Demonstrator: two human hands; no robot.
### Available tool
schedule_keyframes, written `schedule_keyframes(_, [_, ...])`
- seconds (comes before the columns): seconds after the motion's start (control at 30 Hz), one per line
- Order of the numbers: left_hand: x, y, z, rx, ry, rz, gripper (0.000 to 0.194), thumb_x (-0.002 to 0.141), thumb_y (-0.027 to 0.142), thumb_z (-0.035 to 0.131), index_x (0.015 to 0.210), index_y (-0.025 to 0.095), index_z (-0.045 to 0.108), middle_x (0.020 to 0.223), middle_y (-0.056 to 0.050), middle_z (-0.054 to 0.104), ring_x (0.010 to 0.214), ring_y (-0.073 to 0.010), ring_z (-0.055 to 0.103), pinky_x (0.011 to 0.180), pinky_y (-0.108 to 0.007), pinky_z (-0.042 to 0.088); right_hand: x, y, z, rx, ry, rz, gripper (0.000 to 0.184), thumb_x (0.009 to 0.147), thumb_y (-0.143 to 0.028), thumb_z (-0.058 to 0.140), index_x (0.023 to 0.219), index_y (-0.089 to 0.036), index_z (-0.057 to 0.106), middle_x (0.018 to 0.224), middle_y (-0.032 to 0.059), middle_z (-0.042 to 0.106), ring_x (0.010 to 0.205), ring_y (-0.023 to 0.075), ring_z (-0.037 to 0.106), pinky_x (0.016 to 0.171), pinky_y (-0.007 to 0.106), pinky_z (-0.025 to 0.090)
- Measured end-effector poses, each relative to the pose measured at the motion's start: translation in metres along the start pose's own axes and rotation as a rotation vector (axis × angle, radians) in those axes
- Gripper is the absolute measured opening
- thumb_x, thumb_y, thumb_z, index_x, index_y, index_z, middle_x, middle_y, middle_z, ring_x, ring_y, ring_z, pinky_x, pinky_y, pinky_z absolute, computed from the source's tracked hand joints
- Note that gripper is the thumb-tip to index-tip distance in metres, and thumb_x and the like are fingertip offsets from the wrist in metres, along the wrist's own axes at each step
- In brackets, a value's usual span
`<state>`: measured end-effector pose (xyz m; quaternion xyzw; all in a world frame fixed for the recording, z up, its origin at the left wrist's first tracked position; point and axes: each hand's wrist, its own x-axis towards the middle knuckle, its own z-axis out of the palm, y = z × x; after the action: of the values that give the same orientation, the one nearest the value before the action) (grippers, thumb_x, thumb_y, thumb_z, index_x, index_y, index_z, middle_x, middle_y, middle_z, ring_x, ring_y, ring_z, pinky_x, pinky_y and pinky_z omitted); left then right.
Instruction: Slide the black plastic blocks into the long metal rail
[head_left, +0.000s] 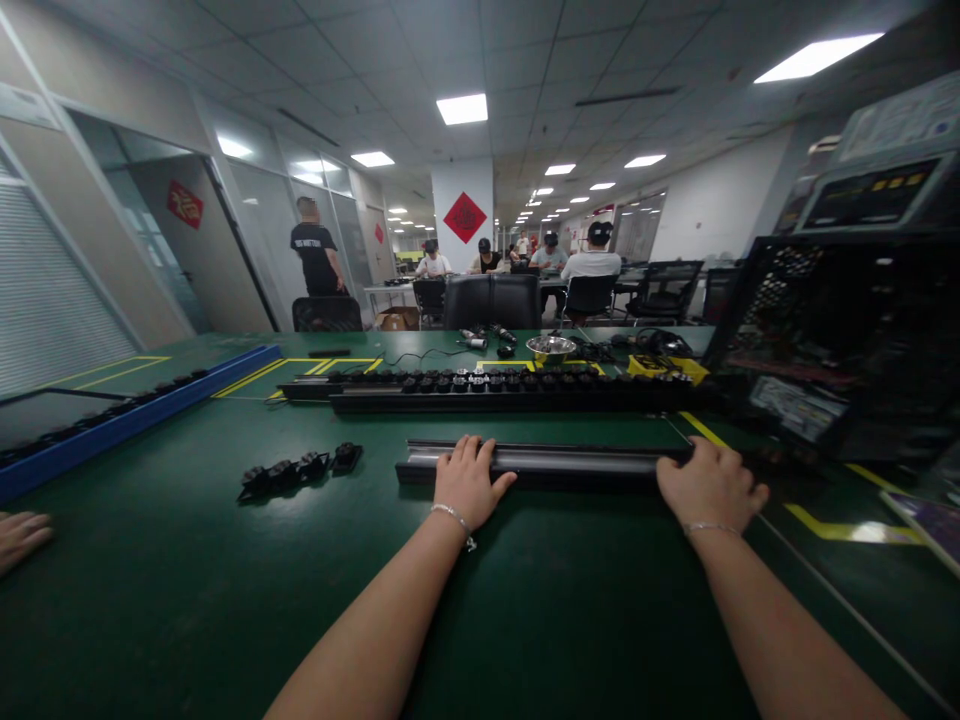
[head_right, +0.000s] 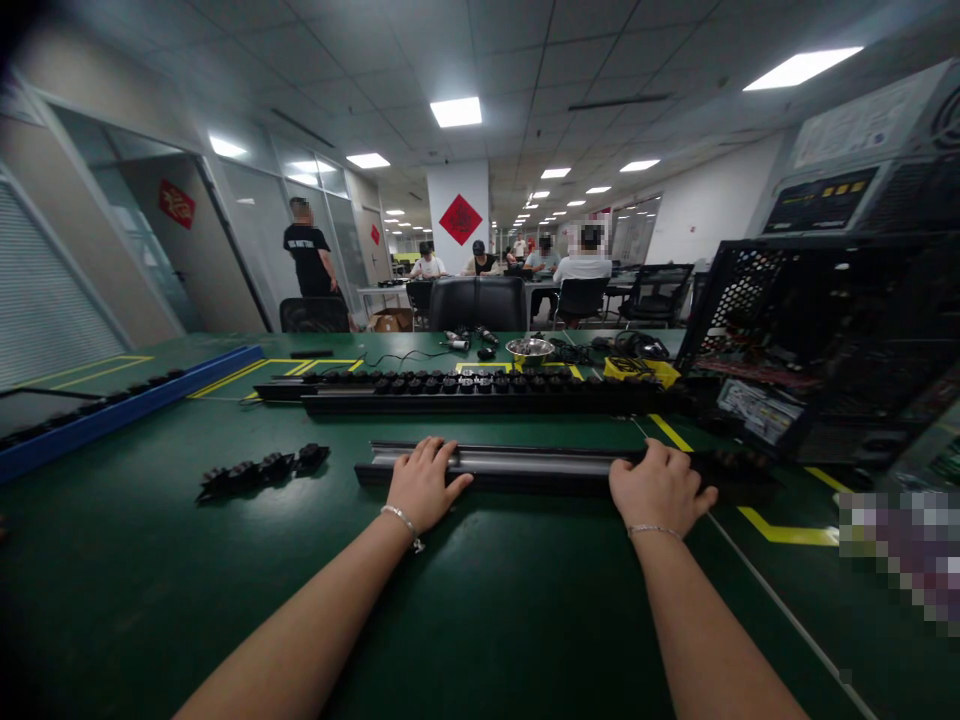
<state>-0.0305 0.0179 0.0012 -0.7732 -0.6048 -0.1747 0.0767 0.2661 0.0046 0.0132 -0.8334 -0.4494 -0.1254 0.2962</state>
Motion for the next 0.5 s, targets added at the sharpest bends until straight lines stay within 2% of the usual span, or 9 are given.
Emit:
schedule_keyframes(0.23, [0.0007,-0.0006,0.0008,-0.007,-0.005,-0.003,0.064,0.084,0.064,0.028,0.133,0.026,0.042,0.139,-0.007,0.044,0.131,-0.026,0.032,0.101,-0.045,0.032,-0.0012,-0.0019,-0.0003,-0.009,-0.005,-0.027,0.053,0.08,-0.038,0.039,0.123,-0.01,0.051,0.116,0.0235,0.051,0.105,0.0402,0.049,0.091,0.062,0.03])
schedule_keyframes(0.5, [0.0002,-0.0004,0.0008,-0.009,0.025,-0.001,0.061,0.084,0.062,0.033,0.131,0.025,0.044,0.138,-0.007,0.046,0.13,-0.0252,0.033,0.101,-0.044,0.032,-0.002,-0.0066,-0.0021,-0.068,-0.009,0.021,0.048,0.08,-0.036,0.041,0.121,-0.014,0.053,0.118,0.0172,0.052,0.106,0.0356,0.05,0.092,0.055,0.034])
